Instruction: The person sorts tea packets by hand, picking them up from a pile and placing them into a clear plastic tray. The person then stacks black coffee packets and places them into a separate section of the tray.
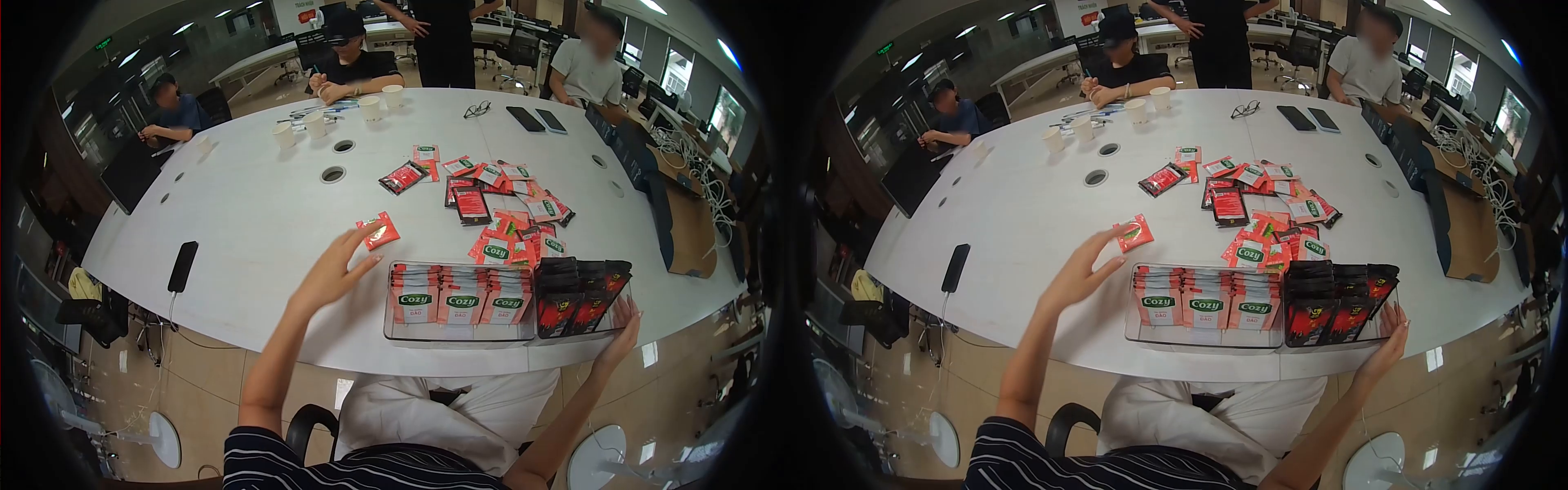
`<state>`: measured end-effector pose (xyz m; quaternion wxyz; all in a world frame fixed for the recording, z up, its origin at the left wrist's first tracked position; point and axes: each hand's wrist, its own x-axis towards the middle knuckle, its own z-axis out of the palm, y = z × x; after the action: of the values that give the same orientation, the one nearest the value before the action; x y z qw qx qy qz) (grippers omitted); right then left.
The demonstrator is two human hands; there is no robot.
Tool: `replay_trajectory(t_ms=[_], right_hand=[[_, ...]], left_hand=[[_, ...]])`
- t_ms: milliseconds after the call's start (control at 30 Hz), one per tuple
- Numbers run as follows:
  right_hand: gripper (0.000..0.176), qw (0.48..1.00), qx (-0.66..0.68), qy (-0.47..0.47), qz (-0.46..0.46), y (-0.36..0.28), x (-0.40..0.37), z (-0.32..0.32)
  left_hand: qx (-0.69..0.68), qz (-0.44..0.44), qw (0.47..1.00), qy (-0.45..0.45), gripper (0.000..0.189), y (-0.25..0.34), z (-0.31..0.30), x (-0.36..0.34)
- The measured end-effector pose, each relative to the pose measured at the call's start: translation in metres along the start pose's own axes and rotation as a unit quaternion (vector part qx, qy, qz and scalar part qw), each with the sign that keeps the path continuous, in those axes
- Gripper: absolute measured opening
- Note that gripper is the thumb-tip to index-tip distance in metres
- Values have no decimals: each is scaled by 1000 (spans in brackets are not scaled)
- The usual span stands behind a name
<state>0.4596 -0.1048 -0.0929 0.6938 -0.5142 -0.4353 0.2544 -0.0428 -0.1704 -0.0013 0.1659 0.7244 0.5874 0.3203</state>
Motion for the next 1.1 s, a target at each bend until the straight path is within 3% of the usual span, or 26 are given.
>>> replay_trajectory(t_ms=[100,200,333,367,467,567,667,767,867,967,1067,1100], right_hand=[[49,1000,-20,12,-7,-6,-2,4],[49,1000,-24,8,-7,-4,-3,3],[49,999,-30,10,-7,-5,-5,3],[47,999,-31,7,-13,-5,-5,3],[45,999,-23,13,-22,-1,-5,3],[48,999,-15,11,-29,1,-5,4],[49,999,-21,15,-26,0,-6,3],[48,999,-28,22,-26,-3,-7,6],[47,999,-32,28,-27,-4,-8,6],[45,999,-31,25,-35,0,-7,5],[45,999,-27,28,-36,1,-8,5],[45,999,-27,29,-35,1,-7,5]], left_hand=[[251,-56,966,-12,62,-24,9,19],[275,-88,957,-5,59,-40,28,32],[350,-27,936,22,43,-58,48,45],[404,23,913,58,31,-63,54,46],[425,3,905,-29,30,-60,55,60],[406,6,913,-43,21,-45,51,72],[346,12,938,-8,27,-36,53,85],[252,99,961,60,31,-43,65,100],[181,69,980,41,36,-22,68,111],[83,187,975,86,41,-25,84,118],[42,246,968,5,43,-14,95,117],[13,245,967,-63,45,-15,101,120]])
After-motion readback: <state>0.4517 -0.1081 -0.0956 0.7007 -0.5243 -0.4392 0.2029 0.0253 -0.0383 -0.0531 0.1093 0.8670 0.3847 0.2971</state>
